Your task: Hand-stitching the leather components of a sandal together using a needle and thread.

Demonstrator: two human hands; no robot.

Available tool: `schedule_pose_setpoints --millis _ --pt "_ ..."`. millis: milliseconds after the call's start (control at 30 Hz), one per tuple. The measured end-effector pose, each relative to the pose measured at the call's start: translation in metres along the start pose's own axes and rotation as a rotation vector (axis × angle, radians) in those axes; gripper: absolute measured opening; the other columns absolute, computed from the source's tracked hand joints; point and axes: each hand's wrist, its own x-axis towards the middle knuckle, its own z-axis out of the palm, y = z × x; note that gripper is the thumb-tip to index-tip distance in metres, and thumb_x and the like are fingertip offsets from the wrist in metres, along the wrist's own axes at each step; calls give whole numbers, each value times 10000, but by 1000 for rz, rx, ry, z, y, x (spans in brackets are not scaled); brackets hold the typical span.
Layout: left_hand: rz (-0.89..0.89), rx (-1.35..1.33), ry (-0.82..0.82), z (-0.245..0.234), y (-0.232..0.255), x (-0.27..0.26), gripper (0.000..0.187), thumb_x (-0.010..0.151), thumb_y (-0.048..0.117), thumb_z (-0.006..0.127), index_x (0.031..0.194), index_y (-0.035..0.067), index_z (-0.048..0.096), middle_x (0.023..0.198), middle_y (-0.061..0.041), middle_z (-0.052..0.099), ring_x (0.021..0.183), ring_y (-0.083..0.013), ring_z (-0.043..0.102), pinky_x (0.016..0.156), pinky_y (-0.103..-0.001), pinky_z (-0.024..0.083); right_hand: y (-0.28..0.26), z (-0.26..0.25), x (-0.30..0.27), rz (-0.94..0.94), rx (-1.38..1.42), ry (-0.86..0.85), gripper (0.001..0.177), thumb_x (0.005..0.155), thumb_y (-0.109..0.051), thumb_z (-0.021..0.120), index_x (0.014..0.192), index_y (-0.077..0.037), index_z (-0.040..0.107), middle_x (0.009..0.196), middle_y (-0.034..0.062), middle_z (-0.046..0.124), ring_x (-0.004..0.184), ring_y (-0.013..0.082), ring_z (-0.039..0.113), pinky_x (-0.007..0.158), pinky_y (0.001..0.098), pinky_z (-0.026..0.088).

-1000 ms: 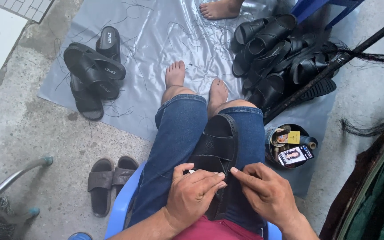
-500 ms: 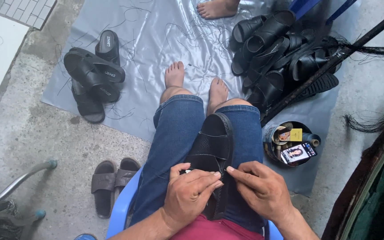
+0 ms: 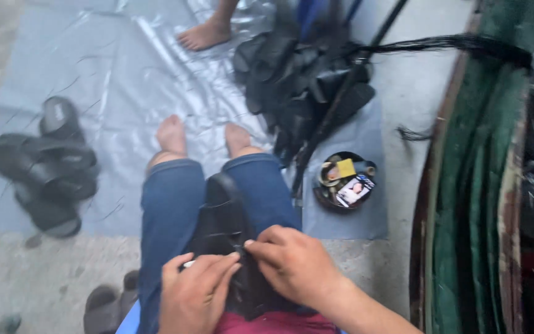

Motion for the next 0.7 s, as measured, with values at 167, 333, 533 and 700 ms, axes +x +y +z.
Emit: schedule_pose_setpoints --millis 167,333,533,700 --pt "28 140 -136 -10 -2 7 92 809 246 585 844 216 664 768 130 640 661 -53 582 769 -329 398 -4 -1 -1 -6 32 13 215 826 -126 549 1025 -138 630 876 22 572 706 236 586 498 373 475" --pt "43 257 -333 -12 -6 5 133 819 297 501 777 247 617 667 74 529 527 -149 536 782 -394 395 -1 0 -2 -45 56 33 231 822 -96 545 1039 -106 624 880 41 594 734 233 595 555 359 482" --pt "-172 -11 -742 -58 -4 31 106 675 315 629 696 227 684 1026 36 559 842 -214 588 760 -416 380 14 2 -1 13 124 -81 259 819 -180 536 1053 -163 646 932 36 630 790 243 625 661 355 482" --pt "-577 -369 -719 -76 7 48 44 697 259 645 684 236 680 1154 95 602 1049 -82 586 867 -287 401 14 7 -1 -40 49 -20 253 806 -158 563 1048 -162 637 904 6 602 715 223 614 540 362 495"
